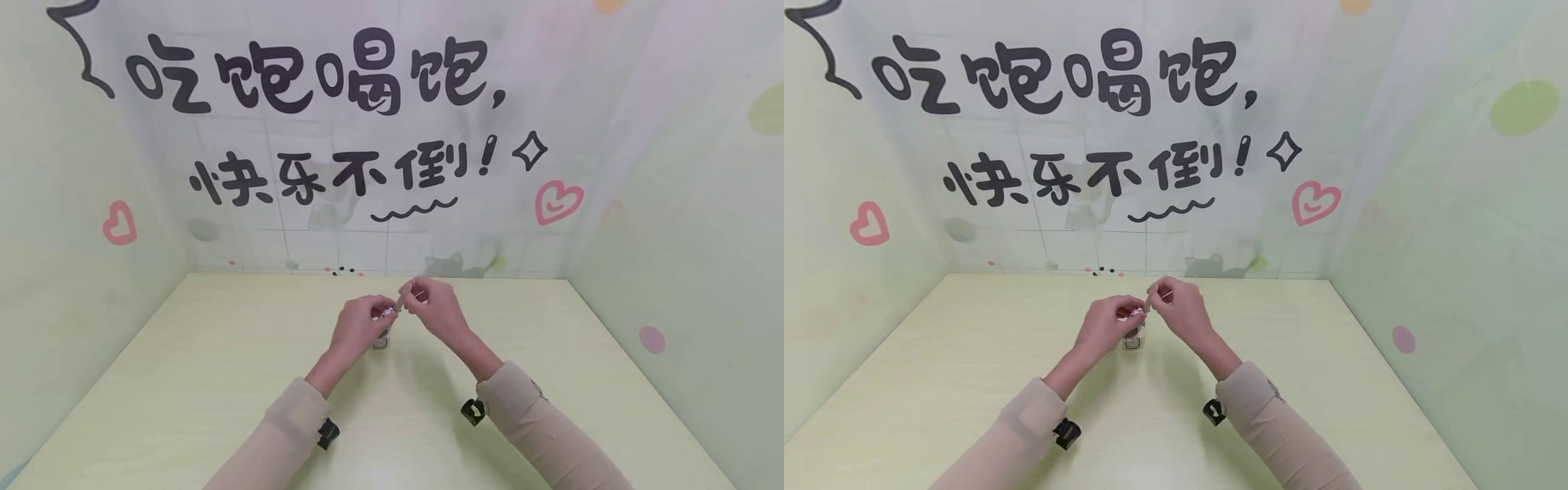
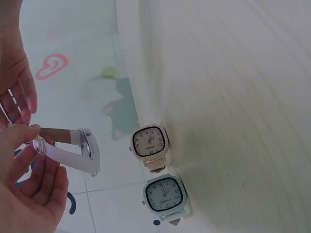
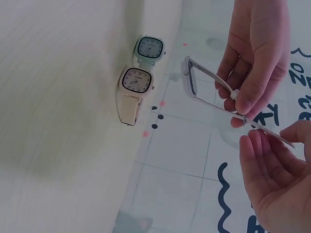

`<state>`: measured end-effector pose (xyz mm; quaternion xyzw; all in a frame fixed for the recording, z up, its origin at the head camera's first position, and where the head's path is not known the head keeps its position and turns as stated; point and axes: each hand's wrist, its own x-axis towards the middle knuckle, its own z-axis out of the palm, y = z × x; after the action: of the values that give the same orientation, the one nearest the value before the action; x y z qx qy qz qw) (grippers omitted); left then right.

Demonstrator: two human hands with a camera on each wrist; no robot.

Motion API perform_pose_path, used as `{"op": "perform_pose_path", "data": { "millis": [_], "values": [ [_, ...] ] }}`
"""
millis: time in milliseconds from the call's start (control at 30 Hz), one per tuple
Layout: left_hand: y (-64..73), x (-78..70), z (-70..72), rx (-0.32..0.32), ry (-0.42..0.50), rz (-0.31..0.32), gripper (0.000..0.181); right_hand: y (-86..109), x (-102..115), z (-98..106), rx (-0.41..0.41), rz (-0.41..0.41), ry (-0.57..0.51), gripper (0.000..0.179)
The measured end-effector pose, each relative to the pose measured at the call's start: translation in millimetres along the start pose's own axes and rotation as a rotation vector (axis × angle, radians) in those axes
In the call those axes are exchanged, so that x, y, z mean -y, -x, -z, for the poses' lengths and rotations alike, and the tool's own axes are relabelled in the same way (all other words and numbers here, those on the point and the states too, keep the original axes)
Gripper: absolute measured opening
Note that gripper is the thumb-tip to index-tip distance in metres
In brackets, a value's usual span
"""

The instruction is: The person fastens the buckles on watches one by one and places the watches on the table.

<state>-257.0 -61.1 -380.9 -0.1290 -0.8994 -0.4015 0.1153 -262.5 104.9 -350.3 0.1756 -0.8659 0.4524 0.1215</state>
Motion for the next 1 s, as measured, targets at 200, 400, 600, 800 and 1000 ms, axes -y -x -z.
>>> {"op": "perform_pose_path", "data": {
  "millis": [200, 400, 600, 800, 1000],
  "values": [
    [0.2, -0.8, -0.4, 0.0, -0.045, -0.005, 0.018, 1.0, -3.0, -3.2, 0.025, -0.022, -0.078, 0.018],
    [-1.8, 1.9, 0.4, 0.014, 0.13, 0.043, 0.022, 2.0, -3.9, -3.6, -0.006, -0.054, -0.137, 0.016],
    [-6.5, 5.0, 2.8, 0.063, 0.388, 0.106, 0.021, 2.0, -6.4, -3.4, -0.026, -0.067, -0.206, 0.015],
    [-7.6, 5.7, 3.0, 0.053, 0.439, 0.145, 0.018, 2.0, -5.0, -4.0, -0.011, -0.067, -0.209, 0.015],
    [-6.8, 5.6, 2.2, 0.021, 0.458, 0.181, 0.016, 1.4, -5.3, -7.0, 0.005, -0.052, -0.189, 0.015]
  ]
}}
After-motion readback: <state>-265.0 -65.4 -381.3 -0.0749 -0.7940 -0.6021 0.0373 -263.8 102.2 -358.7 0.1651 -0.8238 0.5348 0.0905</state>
